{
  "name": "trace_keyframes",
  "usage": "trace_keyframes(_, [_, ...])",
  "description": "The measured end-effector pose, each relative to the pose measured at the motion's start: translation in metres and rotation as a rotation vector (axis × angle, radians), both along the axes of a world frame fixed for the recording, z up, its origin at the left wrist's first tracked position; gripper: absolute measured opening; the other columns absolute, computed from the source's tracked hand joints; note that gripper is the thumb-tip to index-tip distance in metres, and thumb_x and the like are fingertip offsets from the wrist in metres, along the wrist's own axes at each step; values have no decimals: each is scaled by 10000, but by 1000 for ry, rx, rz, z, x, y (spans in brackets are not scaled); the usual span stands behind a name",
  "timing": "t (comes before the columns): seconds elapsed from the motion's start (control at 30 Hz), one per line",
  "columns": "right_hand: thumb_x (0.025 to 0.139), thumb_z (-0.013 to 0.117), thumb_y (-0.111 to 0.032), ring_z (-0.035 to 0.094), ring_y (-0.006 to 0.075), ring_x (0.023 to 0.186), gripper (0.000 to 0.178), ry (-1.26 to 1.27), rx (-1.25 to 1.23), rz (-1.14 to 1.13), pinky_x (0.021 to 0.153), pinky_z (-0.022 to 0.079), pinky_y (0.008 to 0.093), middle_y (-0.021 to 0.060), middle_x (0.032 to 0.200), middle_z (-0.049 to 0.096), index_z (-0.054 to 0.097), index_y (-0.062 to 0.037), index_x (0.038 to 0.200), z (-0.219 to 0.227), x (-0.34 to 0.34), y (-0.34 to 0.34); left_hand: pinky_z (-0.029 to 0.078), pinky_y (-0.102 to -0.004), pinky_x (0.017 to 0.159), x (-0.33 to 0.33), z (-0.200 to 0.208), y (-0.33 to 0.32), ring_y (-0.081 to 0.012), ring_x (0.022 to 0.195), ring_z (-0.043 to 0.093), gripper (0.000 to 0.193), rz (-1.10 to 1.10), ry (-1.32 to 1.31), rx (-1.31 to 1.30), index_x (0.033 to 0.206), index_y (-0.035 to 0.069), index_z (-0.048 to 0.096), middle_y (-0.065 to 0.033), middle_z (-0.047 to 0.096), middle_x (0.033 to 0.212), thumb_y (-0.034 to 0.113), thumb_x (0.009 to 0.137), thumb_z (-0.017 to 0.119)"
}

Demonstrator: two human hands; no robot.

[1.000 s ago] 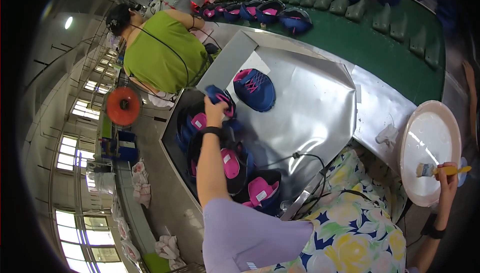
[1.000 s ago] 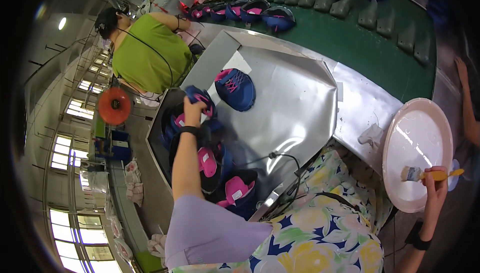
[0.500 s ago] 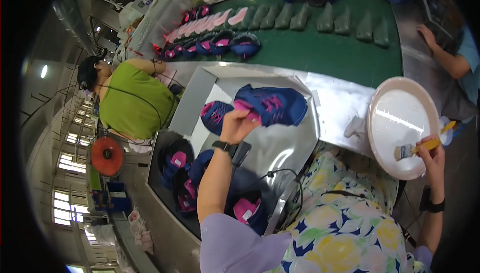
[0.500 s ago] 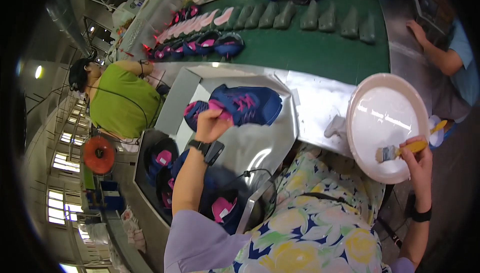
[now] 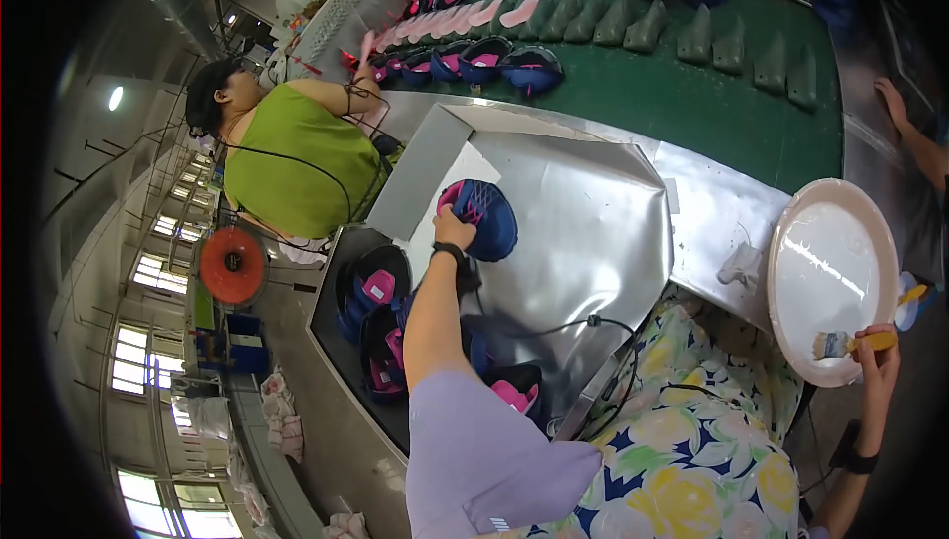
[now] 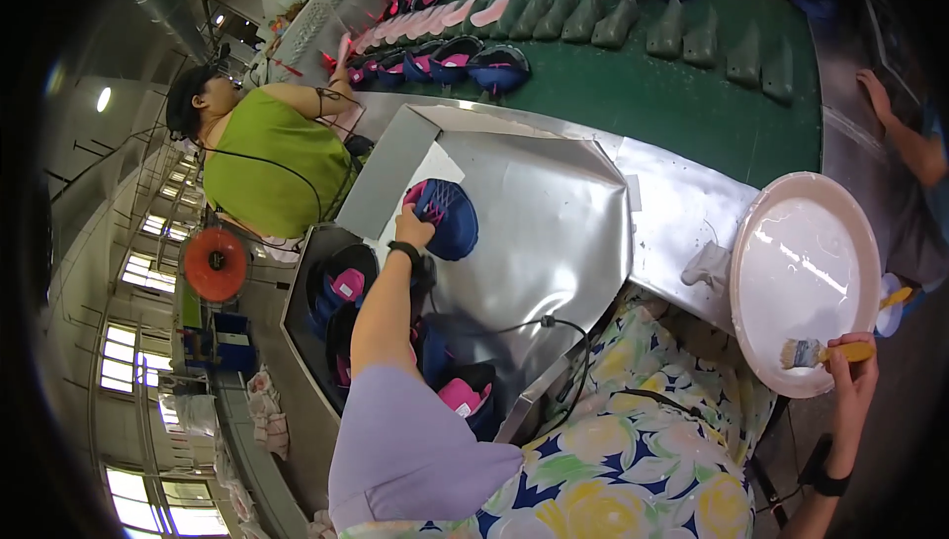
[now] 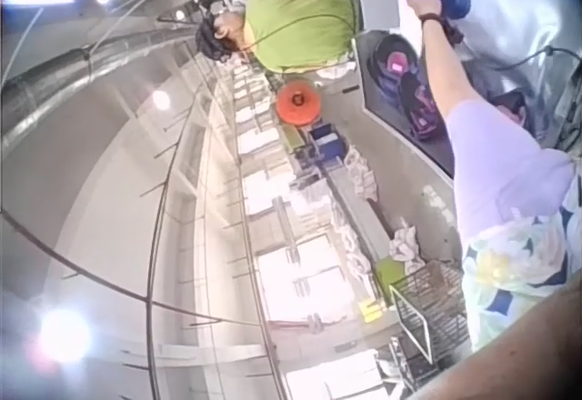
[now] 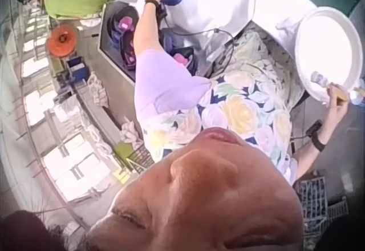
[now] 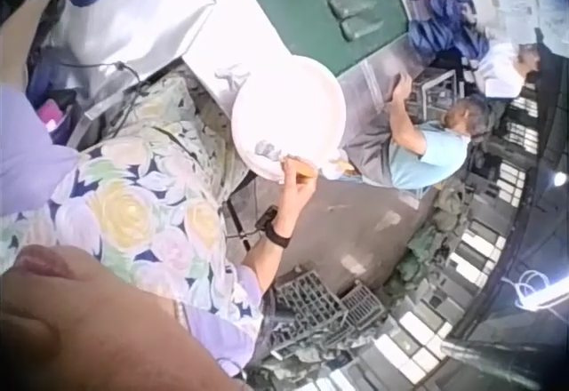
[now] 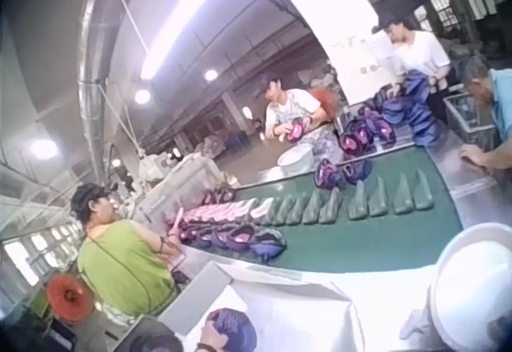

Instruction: Apply adhesive to shoe uppers and soles using a brush at a manufacturing station.

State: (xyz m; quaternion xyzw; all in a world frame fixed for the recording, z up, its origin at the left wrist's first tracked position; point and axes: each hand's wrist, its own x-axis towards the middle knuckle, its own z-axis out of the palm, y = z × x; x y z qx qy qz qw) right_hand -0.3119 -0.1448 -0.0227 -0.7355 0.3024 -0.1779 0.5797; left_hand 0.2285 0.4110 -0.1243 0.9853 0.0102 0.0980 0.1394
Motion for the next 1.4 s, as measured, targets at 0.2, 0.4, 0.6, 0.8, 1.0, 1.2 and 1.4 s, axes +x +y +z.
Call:
trace_keyframes(0.2, [938,640,-122,550,86,847,191,-5,21,41,753,445,226,30,974,598,546,-47,1086,-1,33,-7,574,-327,483,-39,57,-56,-244,544,683,451,46,687,-361,939,-97,645,-192,710,780,346,877,697])
trace_keyframes(0.4, [934,635,-105,583,94,865,176,-72,20,-1,758,476,235,47,983,622,539,-46,1070,3,38,12,564,-385,697,-96,101,-104,-330,823,704,234,-605,181,245,1095,45,650,-169,715,895,131,878,631])
trace_keyframes(0.6, [920,669,-124,590,83,807,153,-131,-10,-114,717,491,234,13,895,604,569,-37,997,-9,42,-2,371,-434,1118,-51,7,-51,-416,1318,427,691,-1193,452,169,1306,127,565,-203,470,1400,-105,658,636])
trace_keyframes(0.8, [884,684,-143,538,85,670,182,-50,-292,-92,606,441,245,10,769,589,572,-18,955,-16,68,-9,339,-418,1130,-116,49,-56,-383,1327,419,723,-890,514,49,1346,67,528,-211,437,1419,-81,642,601])
trace_keyframes(1.0, [875,674,-117,647,224,711,196,-44,-330,133,650,496,321,129,773,641,563,-1,987,-16,105,10,499,-425,853,-136,37,-104,-400,982,601,314,-956,268,314,1081,47,578,-199,616,1056,20,774,637])
trace_keyframes(1.2, [858,648,-154,651,391,799,217,-38,-408,160,722,501,447,218,845,656,568,6,981,-3,98,18,535,-407,920,-77,103,-142,-191,1090,621,440,-946,496,-648,1376,119,475,-44,591,1269,201,960,594])
trace_keyframes(1.4, [857,633,-98,634,375,848,151,146,-680,379,780,491,431,186,893,639,575,-22,973,-24,83,2,383,-435,1125,-88,131,-282,-267,1306,489,425,-803,1089,-1293,1432,83,412,-114,480,1434,213,1029,436])
